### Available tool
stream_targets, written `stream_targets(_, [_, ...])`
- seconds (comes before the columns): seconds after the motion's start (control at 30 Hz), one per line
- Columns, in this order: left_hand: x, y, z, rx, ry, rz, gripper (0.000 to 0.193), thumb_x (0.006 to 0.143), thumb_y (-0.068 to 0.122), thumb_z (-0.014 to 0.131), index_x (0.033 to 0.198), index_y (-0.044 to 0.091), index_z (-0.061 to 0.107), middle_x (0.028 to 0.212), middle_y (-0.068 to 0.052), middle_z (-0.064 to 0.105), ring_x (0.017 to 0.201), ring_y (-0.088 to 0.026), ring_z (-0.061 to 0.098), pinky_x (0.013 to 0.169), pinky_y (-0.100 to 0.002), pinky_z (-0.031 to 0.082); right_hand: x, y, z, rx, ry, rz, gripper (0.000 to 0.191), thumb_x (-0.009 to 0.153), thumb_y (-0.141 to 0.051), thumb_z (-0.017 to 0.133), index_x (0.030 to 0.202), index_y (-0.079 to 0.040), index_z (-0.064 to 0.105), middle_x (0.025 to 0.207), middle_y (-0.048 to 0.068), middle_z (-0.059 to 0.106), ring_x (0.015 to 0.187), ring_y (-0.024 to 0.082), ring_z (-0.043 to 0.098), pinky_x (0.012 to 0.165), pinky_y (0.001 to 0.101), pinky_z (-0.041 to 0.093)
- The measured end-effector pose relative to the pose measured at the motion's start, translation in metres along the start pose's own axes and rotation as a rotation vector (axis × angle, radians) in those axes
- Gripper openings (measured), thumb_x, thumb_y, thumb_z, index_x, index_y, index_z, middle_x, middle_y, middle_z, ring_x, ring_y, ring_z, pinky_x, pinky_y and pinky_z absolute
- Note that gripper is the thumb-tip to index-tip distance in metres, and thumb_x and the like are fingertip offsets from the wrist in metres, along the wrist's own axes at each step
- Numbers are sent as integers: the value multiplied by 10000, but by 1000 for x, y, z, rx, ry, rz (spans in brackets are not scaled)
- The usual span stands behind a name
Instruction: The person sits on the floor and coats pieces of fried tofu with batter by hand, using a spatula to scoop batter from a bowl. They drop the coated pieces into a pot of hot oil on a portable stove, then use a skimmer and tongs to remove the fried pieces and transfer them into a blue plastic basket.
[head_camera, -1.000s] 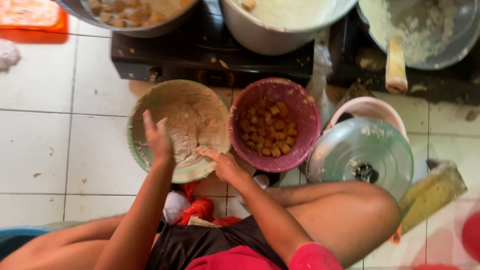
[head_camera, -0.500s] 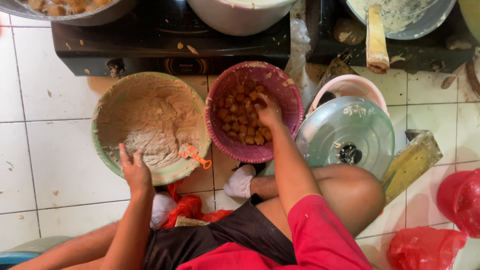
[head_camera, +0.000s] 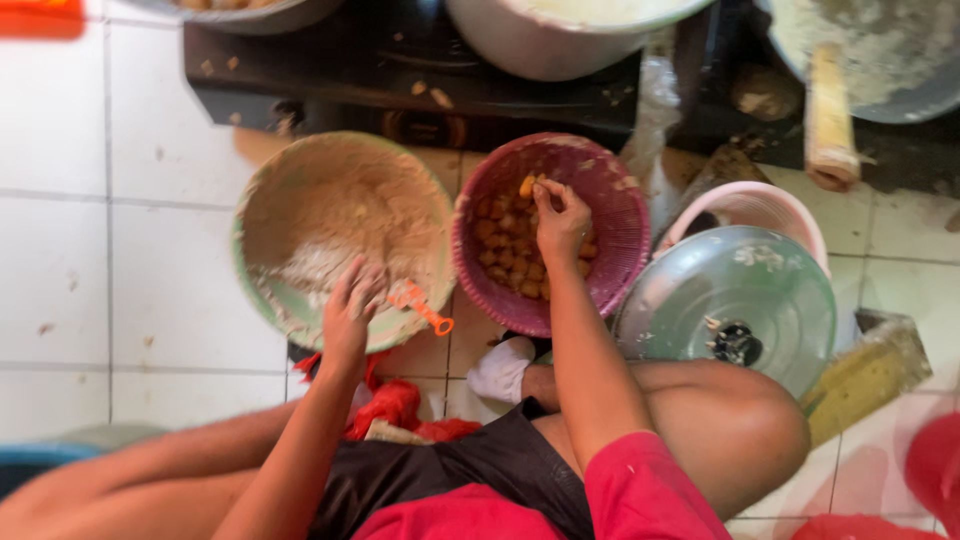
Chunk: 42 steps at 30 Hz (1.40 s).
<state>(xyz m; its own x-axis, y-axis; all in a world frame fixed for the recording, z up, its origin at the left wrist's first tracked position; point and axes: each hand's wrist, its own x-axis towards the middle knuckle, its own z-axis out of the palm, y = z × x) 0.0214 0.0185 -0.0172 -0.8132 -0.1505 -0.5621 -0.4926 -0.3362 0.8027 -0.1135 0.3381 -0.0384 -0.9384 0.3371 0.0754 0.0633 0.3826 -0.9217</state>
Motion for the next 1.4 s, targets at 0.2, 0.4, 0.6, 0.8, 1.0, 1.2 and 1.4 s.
stream_targets(0.2, [7,27,27,148,-171,27,616,1007,378,529,1515,200,230,1323,8,556,1140,-107,586,895,-315,519,-82,-97,75,349,-716,73,92,958,-82,747,1018,-13,756,897,31,735,763,73,627,685,258,513])
stream_targets(0.4, [12,-9,-31,60,163,219,336,1127,346,417,1178,84,622,919,-42,563,747,-113,552,675,-270,520,-127,-116,95,-97,-748,-381,199,892,-97,742,1066,-20,682,1026,125,675,861,270,676,754,363,567])
stream_targets(0.6, [30,-65,-131,-96,952,270,264,1062,38,469,1238,23,666,1027,-50,627,871,-129,605,773,-289,537,-156,-67,80,-1010,-977,-488,290,808,-48,682,1080,7,599,1067,241,611,791,398,715,652,464,590])
stream_targets(0.8, [21,-86,-131,-198,985,-133,203,958,63,604,1157,72,645,1056,-81,705,809,-170,671,674,-349,564,-167,-41,116,-996,-919,-571,129,893,-68,640,1009,-12,652,965,216,687,817,394,725,690,476,602])
stream_targets(1.0, [11,-75,-105,53,1020,-192,179,984,176,634,1126,87,696,1079,-131,753,914,-219,719,808,-357,567,-181,-59,141,-834,-1273,-406,122,862,-123,653,912,-58,744,909,238,701,853,437,688,757,526,558])
stream_targets(1.2, [8,-74,-99,101,1057,-186,180,952,155,646,1107,89,708,1045,-144,753,922,-255,732,828,-380,568,-204,-62,129,-168,-1127,-340,209,951,-162,648,1079,-21,735,893,242,703,759,405,656,662,458,532])
stream_targets(1.4, [14,-65,-115,107,1275,25,130,913,92,667,1036,67,698,1044,-128,746,888,-220,735,797,-360,583,-225,-60,123,629,-1003,943,259,1036,-204,562,1240,-85,667,715,-21,569,473,23,367,430,206,283])
